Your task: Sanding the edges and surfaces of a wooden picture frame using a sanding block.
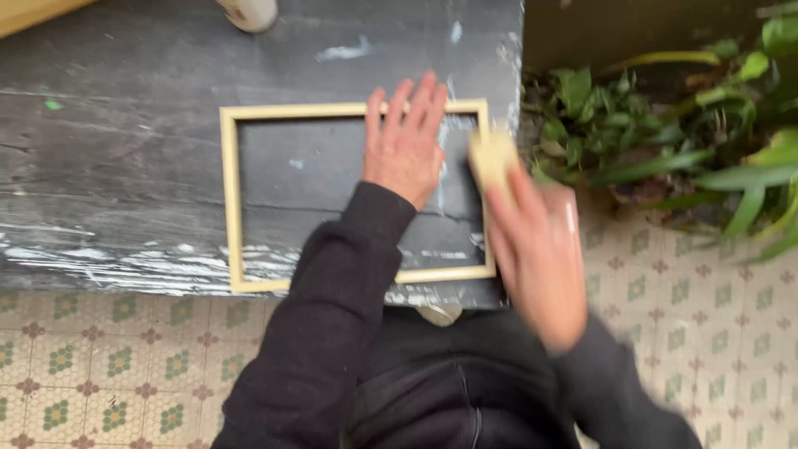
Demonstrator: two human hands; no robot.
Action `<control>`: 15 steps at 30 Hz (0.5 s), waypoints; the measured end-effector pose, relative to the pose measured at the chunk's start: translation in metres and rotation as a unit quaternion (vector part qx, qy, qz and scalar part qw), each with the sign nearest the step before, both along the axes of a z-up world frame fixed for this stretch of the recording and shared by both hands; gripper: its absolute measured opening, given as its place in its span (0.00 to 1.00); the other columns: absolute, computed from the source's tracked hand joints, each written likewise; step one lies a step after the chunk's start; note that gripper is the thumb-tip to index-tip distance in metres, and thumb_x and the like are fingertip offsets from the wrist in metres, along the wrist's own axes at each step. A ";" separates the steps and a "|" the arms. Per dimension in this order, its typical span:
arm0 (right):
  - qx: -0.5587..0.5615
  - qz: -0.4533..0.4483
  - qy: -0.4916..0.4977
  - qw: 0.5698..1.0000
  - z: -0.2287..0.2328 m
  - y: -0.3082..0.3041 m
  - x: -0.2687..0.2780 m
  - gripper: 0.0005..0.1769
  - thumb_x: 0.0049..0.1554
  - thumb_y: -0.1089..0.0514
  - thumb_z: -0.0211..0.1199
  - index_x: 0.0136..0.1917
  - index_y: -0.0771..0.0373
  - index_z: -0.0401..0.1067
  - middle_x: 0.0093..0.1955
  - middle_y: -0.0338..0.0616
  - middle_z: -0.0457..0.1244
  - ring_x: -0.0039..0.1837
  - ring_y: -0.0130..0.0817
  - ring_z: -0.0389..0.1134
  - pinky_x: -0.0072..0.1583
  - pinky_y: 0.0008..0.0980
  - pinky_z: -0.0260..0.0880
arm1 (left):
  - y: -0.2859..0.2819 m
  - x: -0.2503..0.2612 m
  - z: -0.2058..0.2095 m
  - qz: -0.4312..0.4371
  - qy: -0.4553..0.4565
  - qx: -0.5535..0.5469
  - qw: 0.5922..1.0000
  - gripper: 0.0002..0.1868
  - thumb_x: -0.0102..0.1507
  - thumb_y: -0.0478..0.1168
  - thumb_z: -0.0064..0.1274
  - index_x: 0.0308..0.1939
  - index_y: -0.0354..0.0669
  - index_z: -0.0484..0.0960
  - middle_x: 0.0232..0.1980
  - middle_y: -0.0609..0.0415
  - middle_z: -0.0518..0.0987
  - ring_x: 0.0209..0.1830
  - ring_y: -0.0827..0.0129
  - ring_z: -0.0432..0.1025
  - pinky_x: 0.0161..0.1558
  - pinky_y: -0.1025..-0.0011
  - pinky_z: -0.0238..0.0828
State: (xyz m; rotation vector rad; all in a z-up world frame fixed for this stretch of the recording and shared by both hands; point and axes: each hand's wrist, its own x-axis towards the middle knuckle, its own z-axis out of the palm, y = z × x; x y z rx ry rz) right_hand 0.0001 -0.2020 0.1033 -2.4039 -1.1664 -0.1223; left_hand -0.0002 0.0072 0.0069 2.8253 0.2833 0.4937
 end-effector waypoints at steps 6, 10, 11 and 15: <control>-0.021 -0.007 -0.013 1.000 -0.007 0.011 0.018 0.24 0.61 0.65 0.66 0.71 0.66 0.71 0.76 0.57 0.60 0.64 0.61 0.61 0.65 0.51 0.63 | -0.007 -0.001 -0.009 -0.011 -0.011 0.003 1.000 0.40 0.58 0.43 0.57 0.74 0.41 0.64 0.78 0.50 0.61 0.76 0.54 0.55 0.76 0.46 0.43; -0.022 -0.008 -0.029 0.999 0.002 0.005 0.003 0.24 0.58 0.65 0.65 0.68 0.65 0.72 0.75 0.58 0.60 0.64 0.63 0.61 0.64 0.50 0.64 | -0.002 0.002 0.001 0.004 -0.014 0.023 1.000 0.38 0.61 0.42 0.56 0.75 0.40 0.64 0.79 0.50 0.61 0.77 0.56 0.56 0.78 0.47 0.45; -0.017 -0.004 -0.010 1.000 0.003 -0.004 -0.006 0.24 0.57 0.64 0.65 0.68 0.64 0.71 0.74 0.57 0.60 0.63 0.61 0.61 0.64 0.49 0.64 | -0.001 0.005 0.001 0.004 -0.014 0.017 1.000 0.39 0.60 0.42 0.56 0.75 0.40 0.65 0.79 0.50 0.62 0.76 0.56 0.56 0.77 0.47 0.45; -0.024 0.000 0.005 1.000 0.000 -0.001 -0.004 0.25 0.56 0.64 0.65 0.68 0.63 0.71 0.74 0.57 0.60 0.62 0.61 0.60 0.64 0.51 0.64 | -0.001 -0.003 -0.002 -0.004 0.010 -0.007 1.000 0.39 0.58 0.42 0.57 0.73 0.41 0.66 0.78 0.50 0.62 0.75 0.55 0.56 0.76 0.46 0.45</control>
